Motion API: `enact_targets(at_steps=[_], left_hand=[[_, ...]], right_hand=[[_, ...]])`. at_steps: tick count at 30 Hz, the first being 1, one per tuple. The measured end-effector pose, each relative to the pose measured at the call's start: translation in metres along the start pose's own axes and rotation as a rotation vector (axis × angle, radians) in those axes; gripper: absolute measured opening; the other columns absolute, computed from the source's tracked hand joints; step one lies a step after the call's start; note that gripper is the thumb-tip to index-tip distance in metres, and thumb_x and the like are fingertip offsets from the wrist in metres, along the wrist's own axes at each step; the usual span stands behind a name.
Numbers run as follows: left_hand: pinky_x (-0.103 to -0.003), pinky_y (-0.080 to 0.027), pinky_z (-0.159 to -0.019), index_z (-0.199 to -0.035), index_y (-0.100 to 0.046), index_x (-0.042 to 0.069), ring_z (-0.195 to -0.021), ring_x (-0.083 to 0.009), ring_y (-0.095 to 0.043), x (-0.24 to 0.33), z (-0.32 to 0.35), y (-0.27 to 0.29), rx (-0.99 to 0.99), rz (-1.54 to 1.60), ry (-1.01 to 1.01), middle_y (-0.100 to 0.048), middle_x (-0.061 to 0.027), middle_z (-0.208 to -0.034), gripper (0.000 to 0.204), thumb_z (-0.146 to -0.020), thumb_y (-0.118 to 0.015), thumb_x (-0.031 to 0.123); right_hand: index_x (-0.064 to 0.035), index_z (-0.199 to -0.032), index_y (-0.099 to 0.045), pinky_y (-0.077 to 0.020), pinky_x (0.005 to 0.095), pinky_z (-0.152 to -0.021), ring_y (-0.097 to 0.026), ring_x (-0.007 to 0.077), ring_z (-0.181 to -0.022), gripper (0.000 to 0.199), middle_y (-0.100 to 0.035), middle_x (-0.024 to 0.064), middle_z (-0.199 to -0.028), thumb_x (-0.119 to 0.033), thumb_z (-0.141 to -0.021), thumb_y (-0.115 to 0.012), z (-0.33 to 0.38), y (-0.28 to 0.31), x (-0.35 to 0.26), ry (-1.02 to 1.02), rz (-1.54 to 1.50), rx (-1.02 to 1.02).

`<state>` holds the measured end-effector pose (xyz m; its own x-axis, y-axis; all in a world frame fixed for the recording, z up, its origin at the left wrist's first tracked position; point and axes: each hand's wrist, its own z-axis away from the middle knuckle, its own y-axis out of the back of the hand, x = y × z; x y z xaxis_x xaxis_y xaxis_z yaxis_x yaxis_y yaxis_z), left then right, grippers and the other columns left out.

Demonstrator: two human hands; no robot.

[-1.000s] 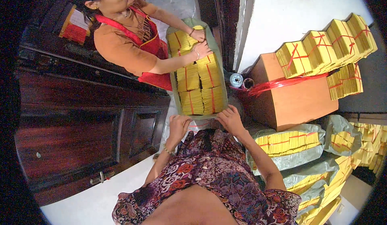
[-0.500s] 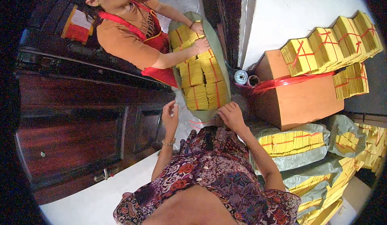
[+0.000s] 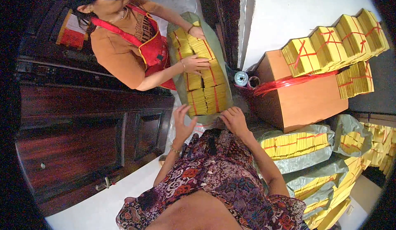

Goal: Packing bundles of yellow paper into large sacks and moving the filled sacks.

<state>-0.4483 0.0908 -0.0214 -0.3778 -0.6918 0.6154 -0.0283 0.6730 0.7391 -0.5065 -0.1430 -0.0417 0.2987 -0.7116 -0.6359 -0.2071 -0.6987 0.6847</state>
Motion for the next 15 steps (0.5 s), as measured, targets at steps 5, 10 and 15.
enact_targets(at_steps=[5,10,15], left_hand=[[-0.041,-0.03,-0.095,-0.111,-0.057,0.01,-0.111,-0.0314,-0.042,0.019,-0.003,0.003,-0.346,-0.022,-0.217,-0.049,-0.0109,-0.115,0.049,-0.068,-0.073,0.03],[-0.04,-0.031,-0.092,-0.103,-0.06,0.01,-0.11,-0.03,-0.043,0.01,0.005,-0.003,-0.358,-0.06,-0.21,-0.052,-0.0087,-0.109,0.035,-0.072,-0.069,0.025],[-0.042,-0.032,-0.091,-0.091,-0.064,0.012,-0.105,-0.0288,-0.045,0.007,0.011,-0.006,-0.304,0.0,-0.18,-0.058,-0.0049,-0.098,0.017,-0.074,-0.065,0.015]], right_hand=[[-0.0053,-0.083,-0.056,-0.0409,0.0375,-0.071,-0.052,0.0282,-0.075,0.01,-0.055,0.009,-0.076,-0.009,-0.076,-0.062,-0.001,0.001,-0.001,0.009,-0.007,-0.02],[-0.0056,-0.084,-0.056,-0.0421,0.0384,-0.078,-0.053,0.0267,-0.079,0.012,-0.055,0.0086,-0.078,-0.013,-0.076,-0.062,0.004,0.003,0.003,-0.019,0.009,-0.034],[-0.0058,-0.083,-0.056,-0.0422,0.0382,-0.077,-0.053,0.0271,-0.078,0.012,-0.055,0.0087,-0.078,-0.013,-0.075,-0.062,0.008,0.002,0.003,-0.005,0.025,0.008]])
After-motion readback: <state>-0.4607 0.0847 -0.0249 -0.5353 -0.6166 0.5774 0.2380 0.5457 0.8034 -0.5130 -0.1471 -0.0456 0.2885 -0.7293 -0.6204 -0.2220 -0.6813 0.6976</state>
